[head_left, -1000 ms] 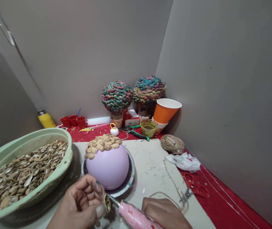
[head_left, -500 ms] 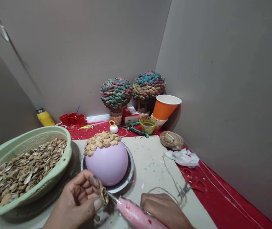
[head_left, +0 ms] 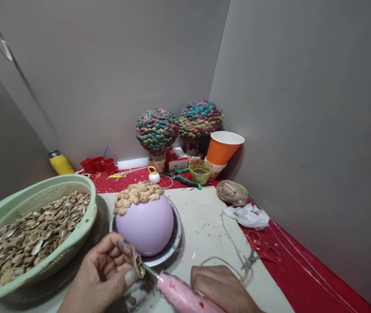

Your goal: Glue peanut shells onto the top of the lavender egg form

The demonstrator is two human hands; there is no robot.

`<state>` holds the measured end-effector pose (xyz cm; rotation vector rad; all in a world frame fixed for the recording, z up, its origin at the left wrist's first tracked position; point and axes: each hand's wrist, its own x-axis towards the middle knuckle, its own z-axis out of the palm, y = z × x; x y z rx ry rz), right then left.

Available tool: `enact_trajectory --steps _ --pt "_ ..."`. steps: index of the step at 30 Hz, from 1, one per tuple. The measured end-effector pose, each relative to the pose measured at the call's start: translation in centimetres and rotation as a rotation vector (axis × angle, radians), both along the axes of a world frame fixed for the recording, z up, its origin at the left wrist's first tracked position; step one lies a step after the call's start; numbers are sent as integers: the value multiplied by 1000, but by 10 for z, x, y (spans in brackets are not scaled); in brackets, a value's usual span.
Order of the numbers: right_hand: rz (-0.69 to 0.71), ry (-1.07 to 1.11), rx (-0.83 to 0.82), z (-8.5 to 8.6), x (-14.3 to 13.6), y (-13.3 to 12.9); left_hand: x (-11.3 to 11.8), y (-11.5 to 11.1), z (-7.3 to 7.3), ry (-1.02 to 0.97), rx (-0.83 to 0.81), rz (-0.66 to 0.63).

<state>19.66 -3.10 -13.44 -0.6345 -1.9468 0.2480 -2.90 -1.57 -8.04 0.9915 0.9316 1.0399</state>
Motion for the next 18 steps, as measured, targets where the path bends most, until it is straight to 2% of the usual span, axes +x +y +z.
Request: enact_trajectory --steps 7,18 --pt "17 -159 -1 -2 6 -2 1 0 5 4 -3 -3" --pt "-12 -210 50 -1 4 -5 1 -1 7 10 3 3"
